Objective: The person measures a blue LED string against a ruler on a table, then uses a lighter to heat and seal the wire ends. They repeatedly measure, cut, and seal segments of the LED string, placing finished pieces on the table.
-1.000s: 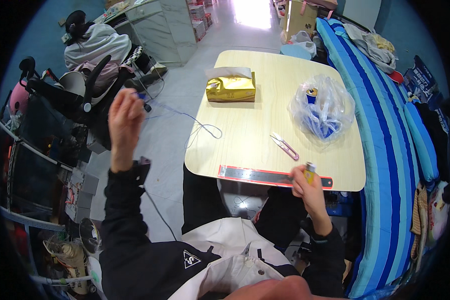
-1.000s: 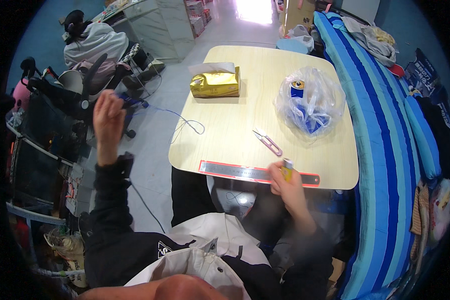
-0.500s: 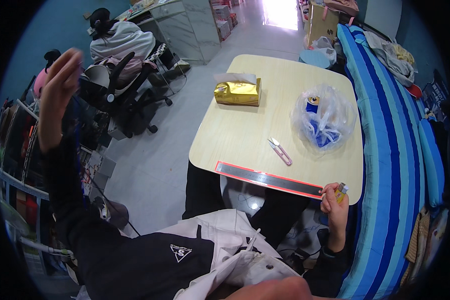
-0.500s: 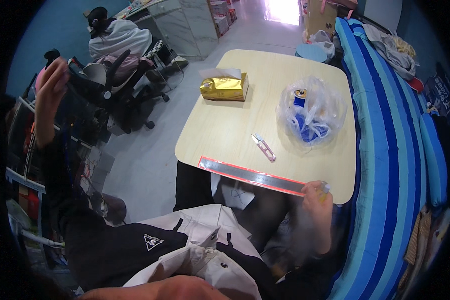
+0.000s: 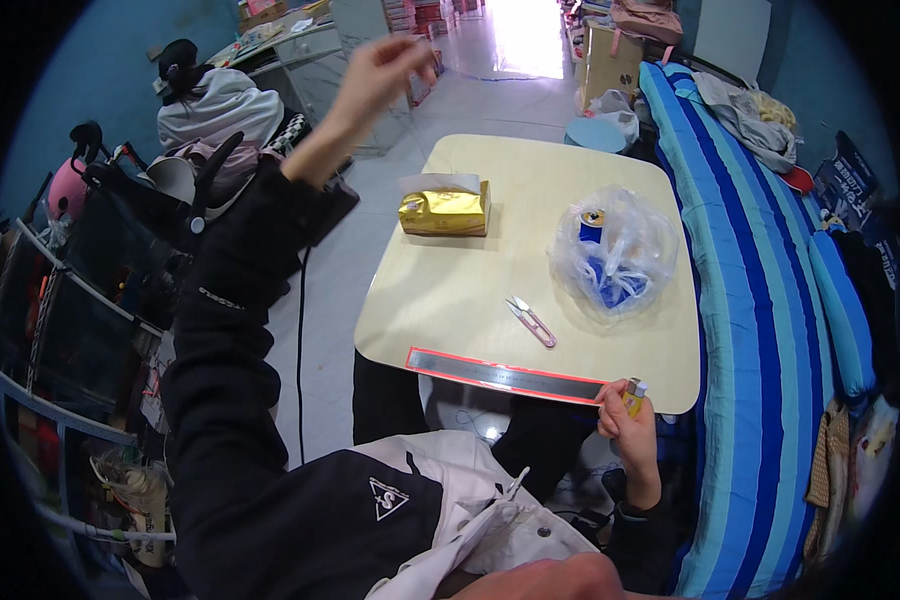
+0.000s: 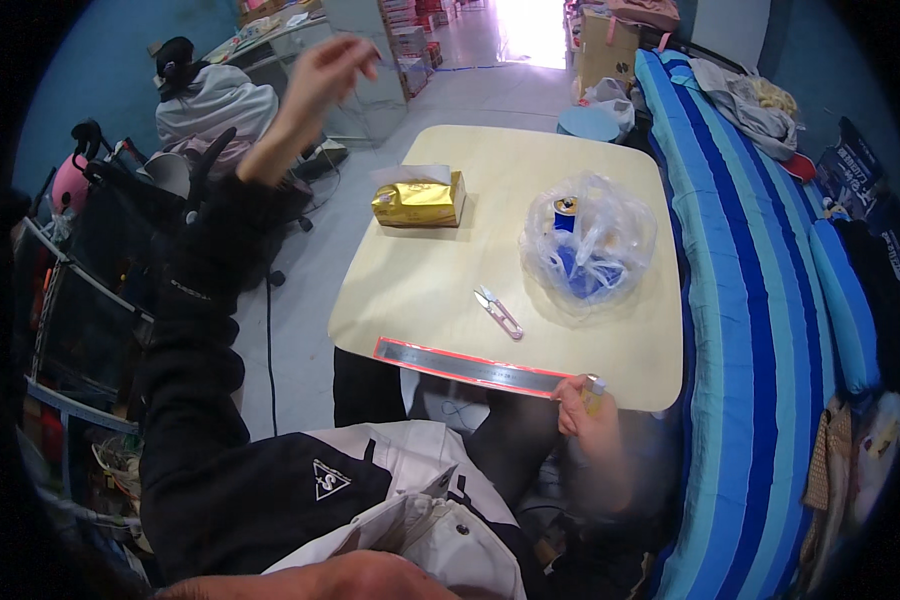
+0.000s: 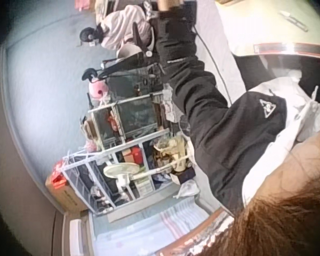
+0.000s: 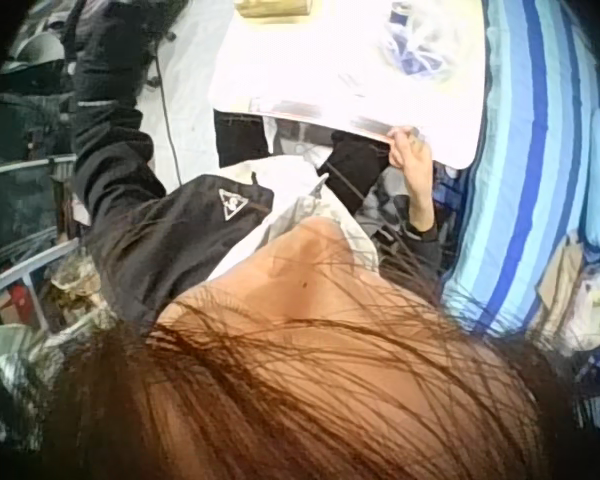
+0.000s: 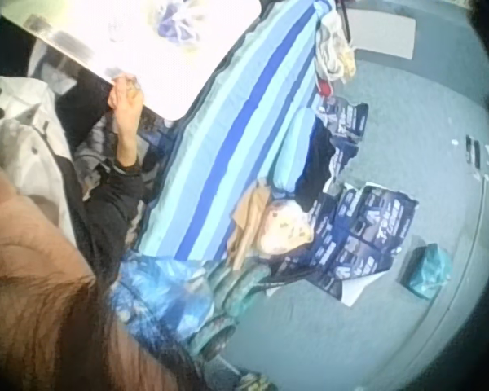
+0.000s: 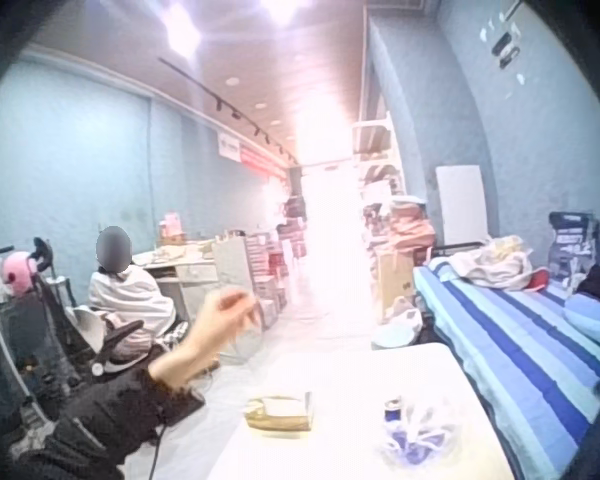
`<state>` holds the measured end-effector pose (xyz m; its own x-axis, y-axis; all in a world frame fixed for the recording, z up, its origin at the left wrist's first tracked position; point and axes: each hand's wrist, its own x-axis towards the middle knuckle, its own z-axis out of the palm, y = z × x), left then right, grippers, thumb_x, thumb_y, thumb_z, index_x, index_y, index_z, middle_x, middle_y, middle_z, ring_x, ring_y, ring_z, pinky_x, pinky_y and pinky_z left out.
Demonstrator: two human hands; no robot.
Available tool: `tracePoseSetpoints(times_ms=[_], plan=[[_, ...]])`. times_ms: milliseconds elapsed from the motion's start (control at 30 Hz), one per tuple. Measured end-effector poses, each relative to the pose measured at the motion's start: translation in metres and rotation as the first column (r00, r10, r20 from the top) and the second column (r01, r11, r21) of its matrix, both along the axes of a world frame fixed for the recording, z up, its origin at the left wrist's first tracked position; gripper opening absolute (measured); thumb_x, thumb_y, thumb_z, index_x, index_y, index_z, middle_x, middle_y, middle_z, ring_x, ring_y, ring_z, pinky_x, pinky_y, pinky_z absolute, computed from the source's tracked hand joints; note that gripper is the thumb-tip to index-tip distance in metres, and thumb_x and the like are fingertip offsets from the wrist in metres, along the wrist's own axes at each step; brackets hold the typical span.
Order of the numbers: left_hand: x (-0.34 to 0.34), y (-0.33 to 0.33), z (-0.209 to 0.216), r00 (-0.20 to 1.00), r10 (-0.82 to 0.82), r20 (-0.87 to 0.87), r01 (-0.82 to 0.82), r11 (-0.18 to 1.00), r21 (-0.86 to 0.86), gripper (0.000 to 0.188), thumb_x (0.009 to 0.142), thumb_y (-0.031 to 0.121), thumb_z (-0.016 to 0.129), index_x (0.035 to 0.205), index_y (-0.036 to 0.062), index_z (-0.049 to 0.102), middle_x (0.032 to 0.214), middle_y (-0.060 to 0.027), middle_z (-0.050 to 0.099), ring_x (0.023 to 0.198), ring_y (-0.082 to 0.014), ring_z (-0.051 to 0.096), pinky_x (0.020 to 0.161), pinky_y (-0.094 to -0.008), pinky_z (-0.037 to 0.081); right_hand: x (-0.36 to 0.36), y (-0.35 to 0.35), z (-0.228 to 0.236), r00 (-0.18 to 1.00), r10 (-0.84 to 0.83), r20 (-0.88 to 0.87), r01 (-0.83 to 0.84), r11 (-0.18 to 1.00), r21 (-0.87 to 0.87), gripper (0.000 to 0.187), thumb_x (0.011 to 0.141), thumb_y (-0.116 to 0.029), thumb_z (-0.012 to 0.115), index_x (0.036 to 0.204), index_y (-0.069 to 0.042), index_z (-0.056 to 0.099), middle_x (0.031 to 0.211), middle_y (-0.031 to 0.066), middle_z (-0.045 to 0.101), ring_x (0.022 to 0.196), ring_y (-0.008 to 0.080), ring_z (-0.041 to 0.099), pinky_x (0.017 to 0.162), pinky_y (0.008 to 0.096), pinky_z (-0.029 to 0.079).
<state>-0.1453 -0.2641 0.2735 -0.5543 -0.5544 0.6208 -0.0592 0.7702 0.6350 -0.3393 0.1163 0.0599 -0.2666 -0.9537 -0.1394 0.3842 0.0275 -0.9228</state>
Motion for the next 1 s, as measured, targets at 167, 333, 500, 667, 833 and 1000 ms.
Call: tracePoseSetpoints(times_ms=[167,333,500,667,833,1000], plan=[[-0.007,0.0,-0.112,0.943,-0.143,0.3,0.086,0.977,0.194,0.018,0.089,0.013,0.056,0.087,-0.0033,0.061,0.067,-0.0024,0.059,0.063,-0.0072,0.054,0.059,-0.0232,0.043,0.011,0.003,-0.003,1.0,-0.015,0.022,0.014,0.999,0.038,0.017,0.095,-0.017,0.05,0.085,-0.004,0.049,0.058,-0.0041,0.038,0.045,0.0014,0.03,0.042,0.0181,0.024],[0.034,0.011,-0.18,0.776,-0.121,0.619,0.09,0.993,0.082,0.011,0.085,0.008,0.059,0.086,-0.0031,0.061,0.067,-0.0094,0.06,0.057,-0.0132,0.056,0.055,-0.0271,0.045,0.022,0.005,-0.004,0.999,0.032,-0.003,-0.032,0.996,0.081,0.018,0.094,-0.018,0.051,0.082,-0.004,0.049,0.055,-0.0046,0.037,0.046,0.002,0.031,0.043,0.0184,0.024],[0.071,0.007,-0.205,0.774,-0.056,0.63,0.004,0.996,0.084,0.01,0.081,0.008,0.06,0.083,-0.002,0.062,0.067,-0.0111,0.062,0.059,-0.0171,0.06,0.056,-0.0287,0.046,0.041,0.0,-0.005,0.999,0.013,-0.032,-0.012,1.0,0.029,0.014,0.093,-0.014,0.051,0.084,-0.005,0.048,0.061,-0.0033,0.04,0.049,0.0028,0.033,0.044,0.0191,0.025],[0.099,0.004,-0.21,0.697,-0.097,0.711,0.029,0.994,0.107,0.012,0.083,0.008,0.06,0.087,-0.0038,0.062,0.071,-0.0134,0.062,0.059,-0.0184,0.057,0.058,-0.0281,0.045,0.067,-0.012,0.003,0.998,0.019,0.058,-0.01,0.988,-0.155,0.011,0.093,-0.009,0.049,0.084,-0.006,0.045,0.066,-0.0031,0.039,0.051,0.0024,0.031,0.046,0.0185,0.025],[0.137,0.011,-0.199,0.395,0.061,0.917,-0.102,0.995,-0.022,0.022,0.085,0.016,0.061,0.099,0.0004,0.063,0.086,-0.0182,0.065,0.078,-0.0287,0.062,0.07,-0.0348,0.048,0.088,-0.023,0.008,0.964,0.21,0.16,-0.174,0.961,-0.215,0.016,0.093,-0.017,0.05,0.085,-0.005,0.045,0.06,-0.0049,0.032,0.05,0.002,0.028,0.046,0.0184,0.02],[0.167,0.043,-0.192,0.213,0.554,0.805,-0.419,0.796,-0.437,0.03,0.087,0.024,0.059,0.11,0.0042,0.059,0.104,-0.0173,0.062,0.089,-0.0319,0.06,0.076,-0.0381,0.048,0.108,-0.03,0.005,0.912,0.324,0.253,-0.274,0.938,-0.214,0.019,0.093,-0.021,0.052,0.087,-0.004,0.045,0.059,-0.0049,0.032,0.048,0.0018,0.025,0.044,0.0181,0.019]])
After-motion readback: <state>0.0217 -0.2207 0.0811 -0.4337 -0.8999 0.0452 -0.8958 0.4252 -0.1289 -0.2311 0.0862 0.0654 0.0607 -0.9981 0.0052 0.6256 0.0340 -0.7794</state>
